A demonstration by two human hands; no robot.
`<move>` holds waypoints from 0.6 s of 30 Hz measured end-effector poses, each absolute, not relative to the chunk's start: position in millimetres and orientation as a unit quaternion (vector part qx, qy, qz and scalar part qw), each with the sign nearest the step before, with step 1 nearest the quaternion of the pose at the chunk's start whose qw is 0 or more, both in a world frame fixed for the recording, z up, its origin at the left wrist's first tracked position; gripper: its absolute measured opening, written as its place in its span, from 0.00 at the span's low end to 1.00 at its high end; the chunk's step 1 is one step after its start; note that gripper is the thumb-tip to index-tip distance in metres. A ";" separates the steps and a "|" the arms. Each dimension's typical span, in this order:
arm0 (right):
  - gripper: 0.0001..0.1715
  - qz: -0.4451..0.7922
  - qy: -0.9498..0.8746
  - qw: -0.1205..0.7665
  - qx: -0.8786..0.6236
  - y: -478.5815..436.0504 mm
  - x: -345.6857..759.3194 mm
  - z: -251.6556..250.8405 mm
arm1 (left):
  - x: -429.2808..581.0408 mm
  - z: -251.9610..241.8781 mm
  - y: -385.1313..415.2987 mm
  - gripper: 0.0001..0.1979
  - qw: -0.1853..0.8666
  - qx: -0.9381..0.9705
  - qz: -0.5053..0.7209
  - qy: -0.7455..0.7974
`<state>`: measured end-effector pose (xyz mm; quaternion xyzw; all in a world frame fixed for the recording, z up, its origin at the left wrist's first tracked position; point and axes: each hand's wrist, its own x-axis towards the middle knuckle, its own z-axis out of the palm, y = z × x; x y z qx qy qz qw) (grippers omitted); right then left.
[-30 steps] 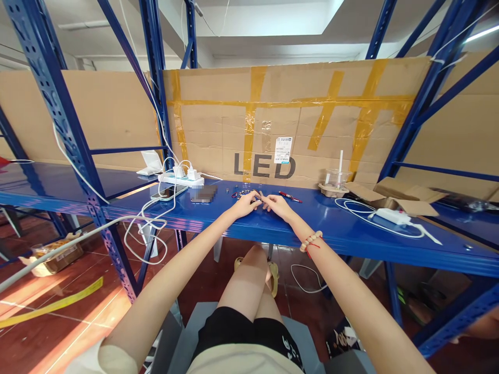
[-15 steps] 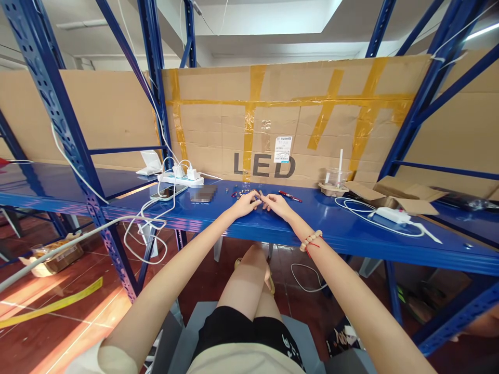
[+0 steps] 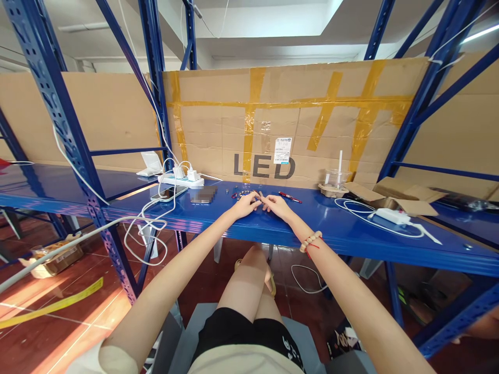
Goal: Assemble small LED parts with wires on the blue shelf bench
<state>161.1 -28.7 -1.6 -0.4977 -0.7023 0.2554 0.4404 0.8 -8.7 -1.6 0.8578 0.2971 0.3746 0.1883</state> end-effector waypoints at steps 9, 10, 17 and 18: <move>0.18 0.267 -0.695 0.445 -0.497 -28.7 160.7 -1.5 | 1.2 -1.3 -9.1 0.06 0.181 0.857 0.376 0.303; 0.18 0.268 -0.695 0.446 -0.497 -28.9 160.7 -1.3 | 1.1 -1.4 -9.0 0.07 0.181 0.857 0.376 0.302; 0.17 0.278 -0.692 0.452 -0.490 -30.9 160.3 0.0 | 0.4 -1.6 -8.8 0.07 0.179 0.858 0.376 0.300; 0.17 0.278 -0.693 0.453 -0.487 -30.9 160.3 -0.1 | 0.5 -1.7 -8.8 0.07 0.181 0.857 0.377 0.300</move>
